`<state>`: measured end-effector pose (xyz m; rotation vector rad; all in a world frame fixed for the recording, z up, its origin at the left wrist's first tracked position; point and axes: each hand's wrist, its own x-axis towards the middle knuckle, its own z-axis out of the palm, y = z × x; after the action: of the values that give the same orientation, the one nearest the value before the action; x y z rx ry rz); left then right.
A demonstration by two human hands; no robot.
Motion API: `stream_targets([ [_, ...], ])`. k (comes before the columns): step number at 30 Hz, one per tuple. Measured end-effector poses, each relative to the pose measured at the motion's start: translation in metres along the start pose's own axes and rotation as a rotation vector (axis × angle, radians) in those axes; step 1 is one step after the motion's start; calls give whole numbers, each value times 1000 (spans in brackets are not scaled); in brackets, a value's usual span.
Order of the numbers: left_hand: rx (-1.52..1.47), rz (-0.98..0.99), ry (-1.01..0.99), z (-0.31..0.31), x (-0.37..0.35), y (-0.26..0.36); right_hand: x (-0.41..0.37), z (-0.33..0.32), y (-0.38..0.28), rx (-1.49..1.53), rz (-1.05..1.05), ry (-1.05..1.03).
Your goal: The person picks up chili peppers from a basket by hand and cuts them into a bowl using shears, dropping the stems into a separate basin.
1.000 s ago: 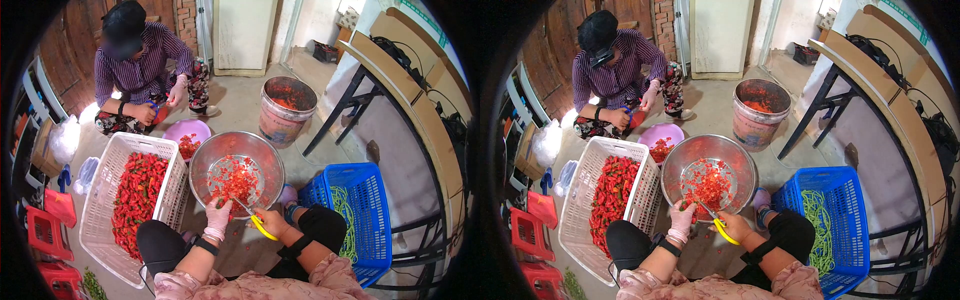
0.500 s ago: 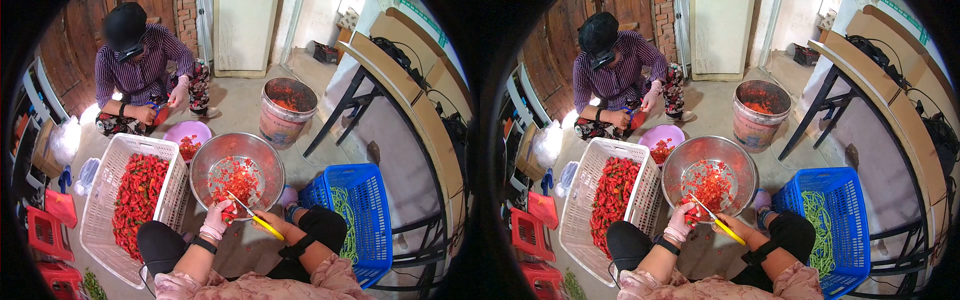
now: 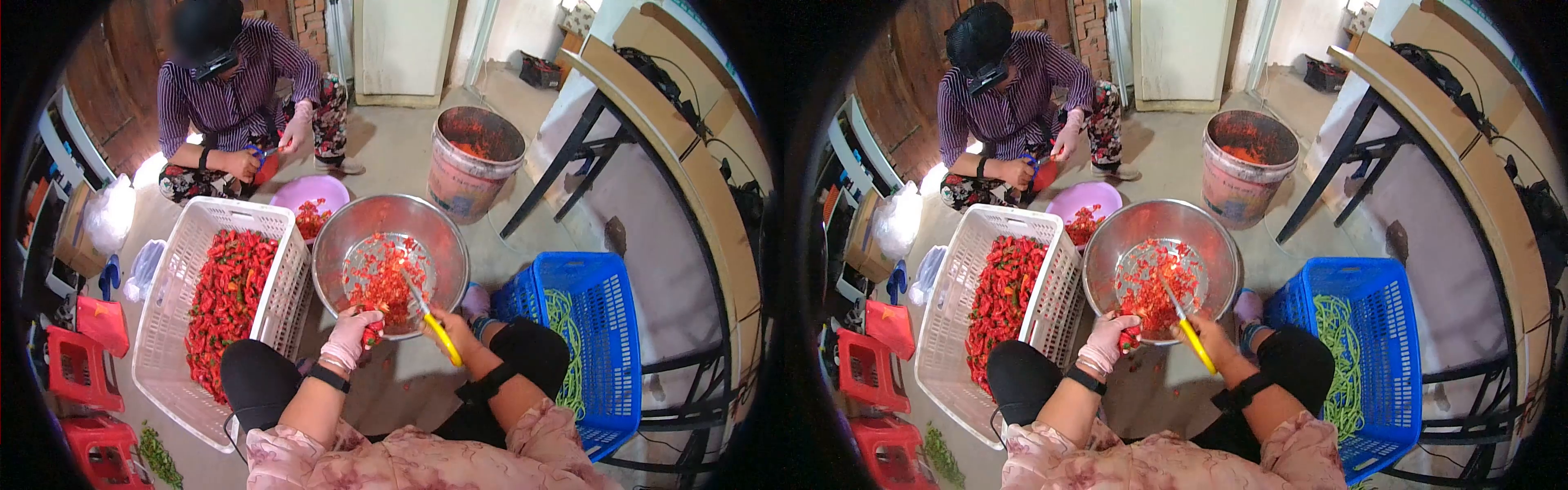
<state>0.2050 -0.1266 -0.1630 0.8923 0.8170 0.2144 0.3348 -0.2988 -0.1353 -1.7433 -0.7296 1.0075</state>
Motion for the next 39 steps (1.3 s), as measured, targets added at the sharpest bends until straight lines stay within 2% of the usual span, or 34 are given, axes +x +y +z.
stream_targets([
  [1, 168, -4, 6, -1, -4, 0, 1, -1, 0, 23, 2, 53],
  [2, 170, -11, 8, 0, -8, 1, 2, -3, -2, 42, 2, 109],
  [4, 827, -76, -12, 1, -15, 3, -2, -2, -9, 57, 4, 123],
  [5, 952, -95, -25, -13, -3, -17, -2, -3, -6, 51, -34, 99],
  [6, 953, -96, -26, -21, 1, -28, -3, -3, -5, 45, -73, 75],
  [8, 1307, 13, 88, -26, 1, -34, -9, 0, -13, 80, -35, 70],
  [10, 1248, -25, 61, -24, -1, -30, -11, -1, -16, 116, 1, 67],
  [12, 814, -143, 102, -20, -1, -25, -9, -4, -12, 108, 46, -44],
  [13, 815, -137, 101, -18, -2, -23, -6, -2, -1, 105, 40, -41],
  [15, 275, -139, 45, -9, -11, -10, 1, 5, 21, 195, -230, -157],
  [16, 272, -131, 43, -7, -10, -10, 2, 3, 24, 189, -236, -158],
  [18, -26, -81, -9, -7, -8, -9, -4, 3, 11, -67, -154, -260],
  [19, -121, -64, -30, -6, -8, -8, -7, 4, 4, -43, -118, -275],
  [22, -218, -62, -75, -1, -10, -4, -8, 7, 10, -3, -205, -261],
  [24, -164, -42, -81, -1, -9, -2, -7, 6, 7, -9, -163, -302],
  [26, -23, -117, -174, -6, -5, -2, -8, 4, 5, -14, -117, -342],
  [29, -6, -104, -189, -5, -4, -4, -10, 5, 2, -169, -187, -308],
  [31, 12, -112, -211, -6, -3, -3, -13, 4, -3, -354, -214, -171],
  [34, -4, -111, -199, -7, 0, -4, -14, 2, -9, -436, -186, -136],
  [37, -116, -78, -215, -4, -2, -2, -11, 2, -8, -372, -153, -132],
  [39, -309, -50, -134, 3, -8, 2, -9, 4, 2, -337, -176, -76],
])
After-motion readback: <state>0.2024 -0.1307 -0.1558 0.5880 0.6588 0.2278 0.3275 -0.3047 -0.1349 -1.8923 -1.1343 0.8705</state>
